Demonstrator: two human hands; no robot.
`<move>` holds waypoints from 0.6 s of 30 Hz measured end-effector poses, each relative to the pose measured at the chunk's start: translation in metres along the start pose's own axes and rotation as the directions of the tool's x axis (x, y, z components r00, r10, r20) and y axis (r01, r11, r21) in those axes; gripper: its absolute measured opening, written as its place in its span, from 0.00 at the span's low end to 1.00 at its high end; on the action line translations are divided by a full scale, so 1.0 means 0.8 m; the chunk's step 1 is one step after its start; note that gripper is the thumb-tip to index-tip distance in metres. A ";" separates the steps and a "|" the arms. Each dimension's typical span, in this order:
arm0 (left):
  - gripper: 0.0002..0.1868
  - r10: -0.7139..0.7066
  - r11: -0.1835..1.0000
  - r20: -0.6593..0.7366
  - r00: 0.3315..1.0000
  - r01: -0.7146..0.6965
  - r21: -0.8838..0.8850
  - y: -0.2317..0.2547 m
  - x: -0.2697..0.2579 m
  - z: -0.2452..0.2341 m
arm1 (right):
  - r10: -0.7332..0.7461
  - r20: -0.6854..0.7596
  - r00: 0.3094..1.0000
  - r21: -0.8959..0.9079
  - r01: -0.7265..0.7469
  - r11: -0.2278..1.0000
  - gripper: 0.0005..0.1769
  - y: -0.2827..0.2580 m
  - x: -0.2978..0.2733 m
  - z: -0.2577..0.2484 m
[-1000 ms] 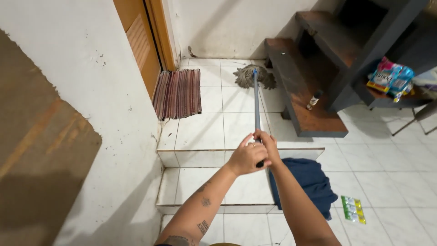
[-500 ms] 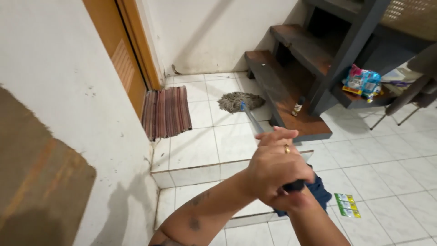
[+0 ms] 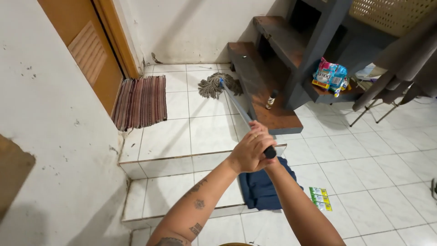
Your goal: Mopping the tiled floor in an entryway area.
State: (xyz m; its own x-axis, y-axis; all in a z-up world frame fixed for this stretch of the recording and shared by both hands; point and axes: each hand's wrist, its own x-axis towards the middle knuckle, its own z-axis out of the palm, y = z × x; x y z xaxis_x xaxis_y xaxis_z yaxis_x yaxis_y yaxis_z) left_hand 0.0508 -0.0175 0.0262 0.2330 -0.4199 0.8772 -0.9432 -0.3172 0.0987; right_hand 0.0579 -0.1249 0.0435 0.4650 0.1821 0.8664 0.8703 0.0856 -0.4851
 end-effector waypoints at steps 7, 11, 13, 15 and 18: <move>0.25 0.044 0.997 -0.188 0.981 -0.055 -0.052 0.141 0.171 -0.044 | -0.133 -0.041 0.990 0.083 0.136 0.987 0.25 0.004 0.006 -0.049; 0.28 0.013 0.989 -0.205 0.979 -0.044 -0.145 0.151 0.170 -0.026 | -0.222 -0.063 0.973 0.138 0.229 0.964 0.26 0.014 0.022 -0.058; 0.29 -0.005 0.987 -0.214 0.977 -0.030 -0.159 0.118 0.144 -0.002 | -0.251 -0.081 0.965 0.166 0.261 0.951 0.26 0.019 0.019 -0.072; 0.28 0.030 0.996 -0.322 0.946 -0.056 -0.073 0.067 0.106 0.022 | -0.286 -0.112 0.952 0.191 0.303 0.934 0.27 0.018 0.024 -0.056; 0.32 -0.140 0.990 -0.198 0.970 0.140 -0.015 0.020 0.036 0.043 | -0.181 0.021 0.983 0.071 0.179 0.981 0.33 0.084 -0.009 -0.066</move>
State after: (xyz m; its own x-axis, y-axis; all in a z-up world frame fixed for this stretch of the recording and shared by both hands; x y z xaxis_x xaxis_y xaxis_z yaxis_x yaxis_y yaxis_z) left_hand 0.0506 -0.0634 0.0368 0.3115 -0.1945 0.9301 -0.9048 -0.3598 0.2277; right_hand 0.1214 -0.1720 0.0107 0.2961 0.1841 0.9373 0.9258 0.1860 -0.3290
